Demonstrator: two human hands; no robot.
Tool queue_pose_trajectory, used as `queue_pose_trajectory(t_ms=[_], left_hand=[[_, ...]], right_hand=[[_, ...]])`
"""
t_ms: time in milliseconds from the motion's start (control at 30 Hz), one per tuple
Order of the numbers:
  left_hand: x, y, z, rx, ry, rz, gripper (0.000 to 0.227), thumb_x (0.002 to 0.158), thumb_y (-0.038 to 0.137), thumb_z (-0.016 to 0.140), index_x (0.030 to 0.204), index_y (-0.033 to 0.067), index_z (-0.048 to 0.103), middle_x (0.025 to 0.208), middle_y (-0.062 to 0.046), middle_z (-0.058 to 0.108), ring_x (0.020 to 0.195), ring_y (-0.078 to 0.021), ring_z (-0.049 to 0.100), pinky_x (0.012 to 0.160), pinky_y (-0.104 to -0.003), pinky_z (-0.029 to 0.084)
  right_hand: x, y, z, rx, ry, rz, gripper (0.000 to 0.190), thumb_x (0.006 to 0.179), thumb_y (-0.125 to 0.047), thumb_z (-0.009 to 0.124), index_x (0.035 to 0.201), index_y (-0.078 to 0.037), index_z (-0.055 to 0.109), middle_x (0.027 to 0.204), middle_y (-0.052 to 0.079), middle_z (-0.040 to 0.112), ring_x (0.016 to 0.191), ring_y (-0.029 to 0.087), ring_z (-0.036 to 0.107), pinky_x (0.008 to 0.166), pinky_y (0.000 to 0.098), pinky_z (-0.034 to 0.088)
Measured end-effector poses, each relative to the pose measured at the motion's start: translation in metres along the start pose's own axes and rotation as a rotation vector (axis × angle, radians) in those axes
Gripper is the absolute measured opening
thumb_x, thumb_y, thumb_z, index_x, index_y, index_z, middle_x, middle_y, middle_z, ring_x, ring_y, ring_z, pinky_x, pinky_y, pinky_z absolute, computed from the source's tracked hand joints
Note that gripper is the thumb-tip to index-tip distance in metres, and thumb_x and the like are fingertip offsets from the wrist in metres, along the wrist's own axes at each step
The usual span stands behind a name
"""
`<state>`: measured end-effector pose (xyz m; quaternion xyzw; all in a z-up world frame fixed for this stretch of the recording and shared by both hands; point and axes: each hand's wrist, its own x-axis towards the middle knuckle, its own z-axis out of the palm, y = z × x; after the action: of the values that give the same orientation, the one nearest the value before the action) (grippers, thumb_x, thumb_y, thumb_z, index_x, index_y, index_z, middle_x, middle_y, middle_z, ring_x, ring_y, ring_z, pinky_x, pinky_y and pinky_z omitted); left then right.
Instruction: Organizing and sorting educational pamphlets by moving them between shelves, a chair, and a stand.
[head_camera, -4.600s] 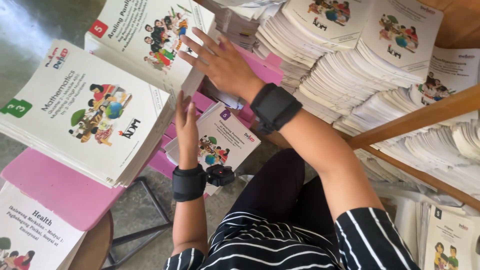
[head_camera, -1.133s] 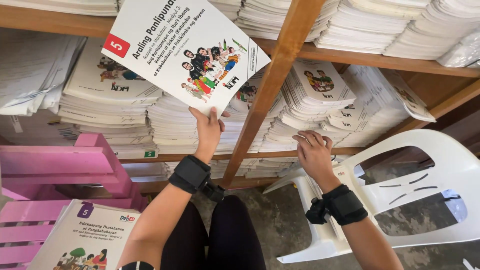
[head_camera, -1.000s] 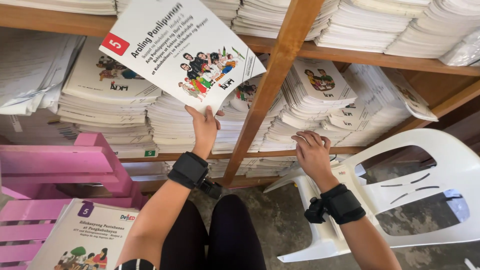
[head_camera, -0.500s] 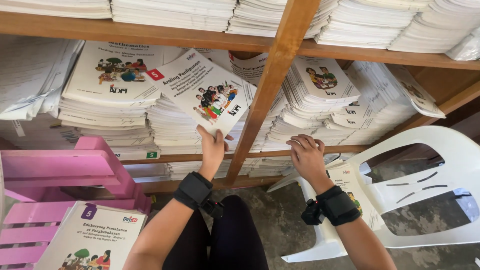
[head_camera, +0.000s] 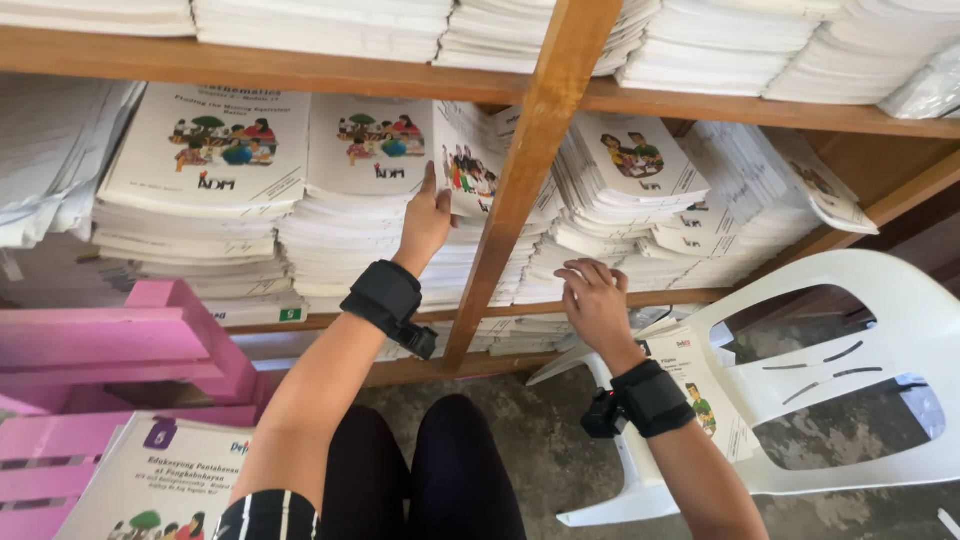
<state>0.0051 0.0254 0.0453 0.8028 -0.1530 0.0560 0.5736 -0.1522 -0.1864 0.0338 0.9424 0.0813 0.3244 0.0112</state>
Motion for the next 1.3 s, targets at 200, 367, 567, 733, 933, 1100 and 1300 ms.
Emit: queue_pose_trajectory(t_ms=[200, 367, 567, 733, 933, 1100, 1300], left_hand=[[0.041, -0.016, 0.027, 0.561, -0.152, -0.037, 0.048, 0.082, 0.033, 0.039, 0.12, 0.0035, 0.04, 0.072, -0.015, 0.061, 0.072, -0.0329, 0.061, 0.057, -0.043, 0.051], [0.017, 0.023, 0.026, 0.744, -0.304, -0.029, 0.049, 0.084, 0.012, 0.038, 0.127, -0.0047, 0.02, 0.091, -0.023, 0.057, 0.087, -0.0362, 0.058, 0.07, -0.045, 0.048], [0.039, -0.036, 0.065, 0.968, -0.277, 0.078, 0.044, 0.08, 0.005, 0.043, 0.122, -0.006, 0.034, 0.084, -0.015, 0.061, 0.081, -0.0284, 0.061, 0.064, -0.04, 0.051], [-0.001, 0.022, 0.036, 0.924, -0.313, 0.026, 0.044, 0.082, 0.001, 0.039, 0.125, -0.0073, 0.031, 0.095, -0.018, 0.06, 0.089, -0.0276, 0.059, 0.072, -0.041, 0.049], [-0.022, 0.0, 0.047, 1.012, -0.402, 0.038, 0.051, 0.084, 0.009, 0.038, 0.129, -0.0073, 0.02, 0.092, -0.014, 0.061, 0.083, -0.0234, 0.061, 0.067, -0.04, 0.05], [-0.038, 0.019, 0.028, 0.789, -0.503, -0.085, 0.06, 0.084, 0.005, 0.03, 0.132, -0.006, -0.005, 0.093, -0.021, 0.058, 0.086, -0.0323, 0.059, 0.071, -0.045, 0.047], [-0.069, 0.001, 0.002, 0.628, -0.547, -0.067, 0.059, 0.084, 0.028, 0.036, 0.132, 0.0017, 0.015, 0.087, -0.022, 0.059, 0.085, -0.036, 0.059, 0.067, -0.049, 0.047]], right_hand=[[0.035, -0.004, 0.019, 0.038, -0.04, 0.02, 0.029, 0.075, -0.014, 0.049, 0.103, -0.021, 0.054, 0.105, -0.003, 0.051, 0.106, 0.016, 0.045, 0.081, 0.0401, 0.037], [0.068, -0.01, 0.034, -0.022, -0.155, 0.009, 0.029, 0.082, -0.016, 0.041, 0.109, -0.014, 0.051, 0.116, 0.003, 0.049, 0.117, 0.02, 0.039, 0.089, 0.0429, 0.032], [0.073, -0.013, 0.077, -0.186, -0.187, 0.032, 0.028, 0.083, -0.025, 0.043, 0.107, -0.016, 0.054, 0.113, 0.001, 0.051, 0.121, 0.021, 0.031, 0.089, 0.0486, 0.024], [0.075, -0.012, 0.11, -0.234, -0.087, 0.13, 0.024, 0.077, -0.023, 0.048, 0.096, -0.019, 0.06, 0.104, -0.003, 0.056, 0.118, 0.017, 0.032, 0.087, 0.05, 0.022], [0.075, -0.013, 0.113, -0.226, -0.141, 0.229, 0.032, 0.074, -0.015, 0.046, 0.105, -0.011, 0.056, 0.106, 0.001, 0.054, 0.112, 0.016, 0.034, 0.086, 0.0481, 0.019], [0.079, -0.024, 0.106, -0.094, -0.172, 0.272, 0.036, 0.076, -0.011, 0.042, 0.11, -0.013, 0.052, 0.114, 0.006, 0.051, 0.118, 0.02, 0.028, 0.088, 0.0548, 0.015], [0.079, -0.029, 0.106, -0.088, -0.274, 0.305, 0.04, 0.08, -0.005, 0.038, 0.119, -0.006, 0.047, 0.127, 0.012, 0.042, 0.125, 0.022, 0.023, 0.092, 0.0563, 0.012]])
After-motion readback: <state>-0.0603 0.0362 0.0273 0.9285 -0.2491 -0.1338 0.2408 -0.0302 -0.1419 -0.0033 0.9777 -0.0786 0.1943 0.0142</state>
